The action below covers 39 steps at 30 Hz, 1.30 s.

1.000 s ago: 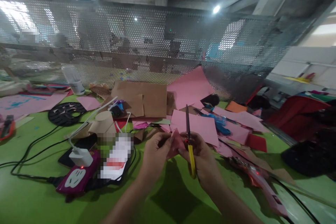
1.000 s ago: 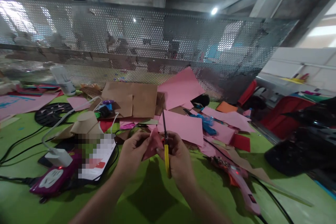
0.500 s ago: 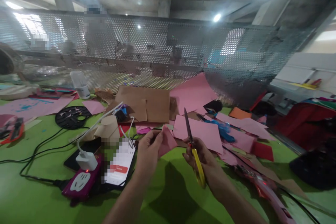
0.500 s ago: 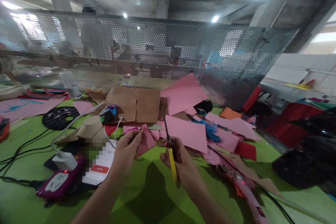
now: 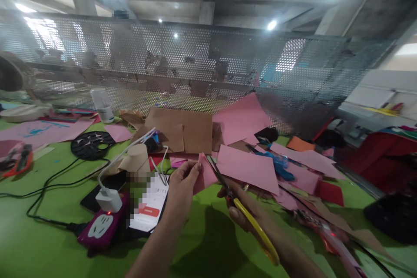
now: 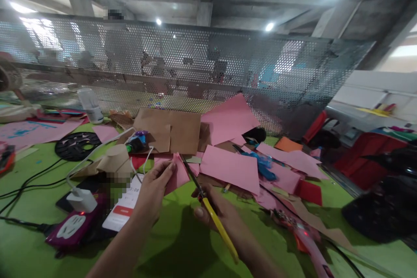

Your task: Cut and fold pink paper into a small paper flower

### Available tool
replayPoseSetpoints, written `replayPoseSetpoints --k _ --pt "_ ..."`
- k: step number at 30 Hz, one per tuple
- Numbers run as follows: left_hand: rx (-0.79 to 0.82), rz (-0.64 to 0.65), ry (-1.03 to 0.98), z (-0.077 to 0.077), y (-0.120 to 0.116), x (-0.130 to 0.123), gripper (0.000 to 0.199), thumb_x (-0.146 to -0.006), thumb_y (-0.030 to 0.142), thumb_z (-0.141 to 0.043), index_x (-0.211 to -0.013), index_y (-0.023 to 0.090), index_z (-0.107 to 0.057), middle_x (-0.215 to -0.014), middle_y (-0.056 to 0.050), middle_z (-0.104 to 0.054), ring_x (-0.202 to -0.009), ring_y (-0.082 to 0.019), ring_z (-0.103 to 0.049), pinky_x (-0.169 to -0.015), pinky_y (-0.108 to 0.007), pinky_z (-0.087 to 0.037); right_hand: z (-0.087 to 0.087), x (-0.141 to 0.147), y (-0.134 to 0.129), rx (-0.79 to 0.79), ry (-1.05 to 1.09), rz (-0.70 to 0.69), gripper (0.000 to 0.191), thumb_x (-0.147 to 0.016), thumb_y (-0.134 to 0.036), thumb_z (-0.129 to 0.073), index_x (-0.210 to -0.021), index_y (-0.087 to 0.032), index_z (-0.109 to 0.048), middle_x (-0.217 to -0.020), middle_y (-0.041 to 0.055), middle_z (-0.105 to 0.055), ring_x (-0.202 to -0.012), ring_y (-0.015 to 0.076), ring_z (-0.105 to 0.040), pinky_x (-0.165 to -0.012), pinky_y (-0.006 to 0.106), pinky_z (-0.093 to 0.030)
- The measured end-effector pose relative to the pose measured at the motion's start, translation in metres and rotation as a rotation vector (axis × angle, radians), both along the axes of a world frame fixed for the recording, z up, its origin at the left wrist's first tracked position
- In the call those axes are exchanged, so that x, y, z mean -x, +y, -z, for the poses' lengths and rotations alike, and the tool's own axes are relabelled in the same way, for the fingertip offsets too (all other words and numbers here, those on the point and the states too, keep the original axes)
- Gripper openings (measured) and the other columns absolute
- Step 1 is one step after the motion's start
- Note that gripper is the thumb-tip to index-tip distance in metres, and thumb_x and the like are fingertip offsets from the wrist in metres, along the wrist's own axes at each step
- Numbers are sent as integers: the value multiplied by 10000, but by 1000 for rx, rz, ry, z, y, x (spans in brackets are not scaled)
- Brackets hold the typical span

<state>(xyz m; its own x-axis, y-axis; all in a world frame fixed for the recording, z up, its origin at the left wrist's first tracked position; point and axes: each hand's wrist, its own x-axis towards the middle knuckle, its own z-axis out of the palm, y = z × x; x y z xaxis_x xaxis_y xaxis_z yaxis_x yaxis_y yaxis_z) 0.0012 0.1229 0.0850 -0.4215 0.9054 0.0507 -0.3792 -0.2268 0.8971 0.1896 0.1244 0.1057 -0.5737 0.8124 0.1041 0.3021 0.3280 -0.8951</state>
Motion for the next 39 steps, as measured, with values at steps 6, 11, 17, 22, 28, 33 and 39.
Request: replayPoseSetpoints --k 6,11,17,22,28,33,39 --pt "42 -51 35 -1 0 0 285 -689 425 -757 -775 157 -716 -686 10 -637 -633 -101 -533 -611 -201 -428 2 0 -2 5 -26 -17 357 -852 -555 -561 -1083 -284 -581 -957 38 -593 -850 223 -552 -729 324 -450" --pt "23 7 31 -1 -1 1 299 -712 438 -744 -788 152 -704 -706 1 -629 -643 -101 -529 -600 -197 -445 4 2 -2 16 -47 2 361 -848 -564 -565 -1058 -269 -574 -922 32 -594 -836 223 -548 -722 323 -442" --pt "19 30 34 1 -1 0 308 -739 448 -727 -822 152 -711 -742 -9 -641 -662 -103 -534 -608 -195 -448 5 3 0 -10 -73 -7 438 -835 -605 -552 -1042 -220 -588 -882 36 -589 -793 206 -536 -671 293 -429" --pt "19 15 50 3 1 1 288 -735 440 -731 -803 161 -721 -711 3 -639 -643 -98 -518 -609 -193 -422 4 7 -2 19 -18 30 423 -809 -614 -582 -960 -218 -586 -851 27 -580 -782 194 -532 -668 278 -419" --pt "29 1 54 1 0 0 270 -731 423 -731 -800 162 -726 -738 -8 -665 -674 -112 -539 -645 -209 -423 1 10 -3 91 6 35 477 -764 -670 -599 -912 -217 -576 -680 -21 -466 -608 140 -460 -519 240 -358" --pt "33 10 39 2 0 1 251 -746 405 -717 -805 161 -723 -738 -6 -660 -678 -111 -536 -653 -209 -421 6 9 1 105 3 15 506 -752 -690 -598 -916 -211 -579 -642 -39 -414 -526 111 -389 -455 227 -300" --pt "33 7 31 3 1 0 262 -741 408 -720 -816 156 -724 -728 -5 -649 -675 -114 -535 -640 -210 -418 18 5 7 51 -2 8 493 -779 -668 -582 -949 -206 -599 -650 -38 -412 -503 96 -345 -434 216 -271"
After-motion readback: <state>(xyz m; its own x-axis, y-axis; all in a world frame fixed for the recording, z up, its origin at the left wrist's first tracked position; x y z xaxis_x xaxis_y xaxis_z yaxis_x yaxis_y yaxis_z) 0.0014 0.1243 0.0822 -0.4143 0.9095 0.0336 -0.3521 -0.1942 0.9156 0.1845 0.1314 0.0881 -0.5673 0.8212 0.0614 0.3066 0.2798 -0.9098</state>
